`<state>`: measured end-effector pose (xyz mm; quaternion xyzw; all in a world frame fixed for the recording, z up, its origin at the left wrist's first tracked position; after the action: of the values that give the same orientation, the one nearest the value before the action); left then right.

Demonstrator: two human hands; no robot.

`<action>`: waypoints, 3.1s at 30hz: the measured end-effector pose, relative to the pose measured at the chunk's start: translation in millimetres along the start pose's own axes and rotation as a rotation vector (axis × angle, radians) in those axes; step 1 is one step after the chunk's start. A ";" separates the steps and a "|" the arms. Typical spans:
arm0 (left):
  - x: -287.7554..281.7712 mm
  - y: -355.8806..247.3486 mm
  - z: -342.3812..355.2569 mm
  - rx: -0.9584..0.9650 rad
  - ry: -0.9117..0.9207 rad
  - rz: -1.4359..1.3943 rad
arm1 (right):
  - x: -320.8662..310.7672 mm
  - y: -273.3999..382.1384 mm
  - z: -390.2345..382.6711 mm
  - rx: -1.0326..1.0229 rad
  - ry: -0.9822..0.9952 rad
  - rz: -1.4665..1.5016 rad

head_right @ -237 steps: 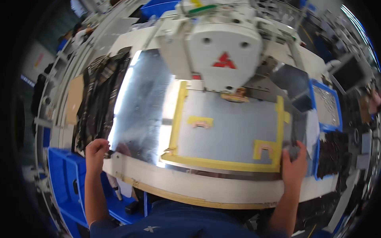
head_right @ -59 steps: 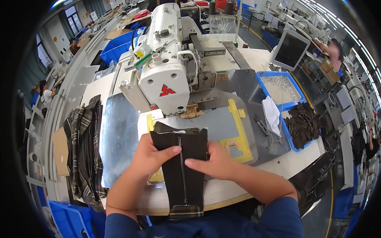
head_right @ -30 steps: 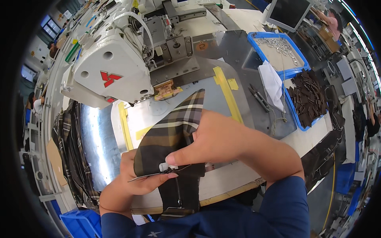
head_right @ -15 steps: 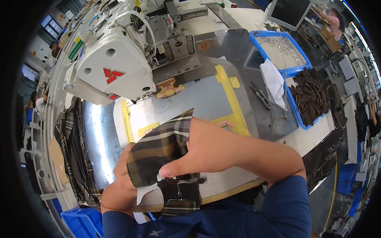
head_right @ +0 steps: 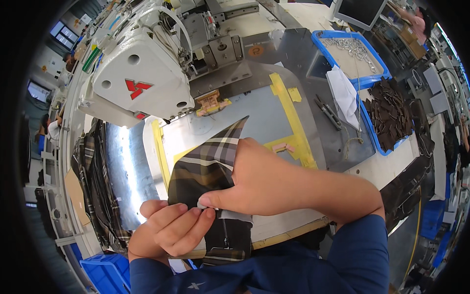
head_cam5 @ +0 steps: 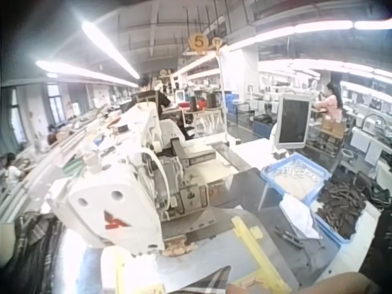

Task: The person operates an industrial sewing machine to attach zippers to plaid fabric pouches. They align the zipper with the fabric, guide it through the machine, and then trim excess thread with scissors. Finished pouches are placed into a blue bin.

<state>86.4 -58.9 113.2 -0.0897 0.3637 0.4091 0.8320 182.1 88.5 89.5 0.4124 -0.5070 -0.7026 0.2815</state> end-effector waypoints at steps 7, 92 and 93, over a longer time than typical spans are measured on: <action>-2.4 -3.8 0.6 -0.068 0.099 -0.034 | 3.5 -0.1 -5.6 0.031 0.023 -0.066; -42.5 66.8 0.1 -0.478 -0.179 -0.724 | 14.1 76.4 -32.6 -0.888 -0.207 -0.738; -43.6 74.8 -2.0 -0.536 -0.035 -0.732 | 13.5 77.5 -33.2 -0.904 -0.209 -0.724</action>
<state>12.1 -38.0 152.5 -0.4177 0.1752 0.1689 0.8754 202.3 36.2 153.8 0.3270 -0.0089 -0.9373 0.1201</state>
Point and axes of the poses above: each hand's wrist, its own z-axis towards the middle knuckle, its own x-axis out of the palm, y = z × x, the point moved 8 cm from there along z, towards the middle knuckle, and after that the axes turned 3 degrees about -z, right-handed, at the moved point
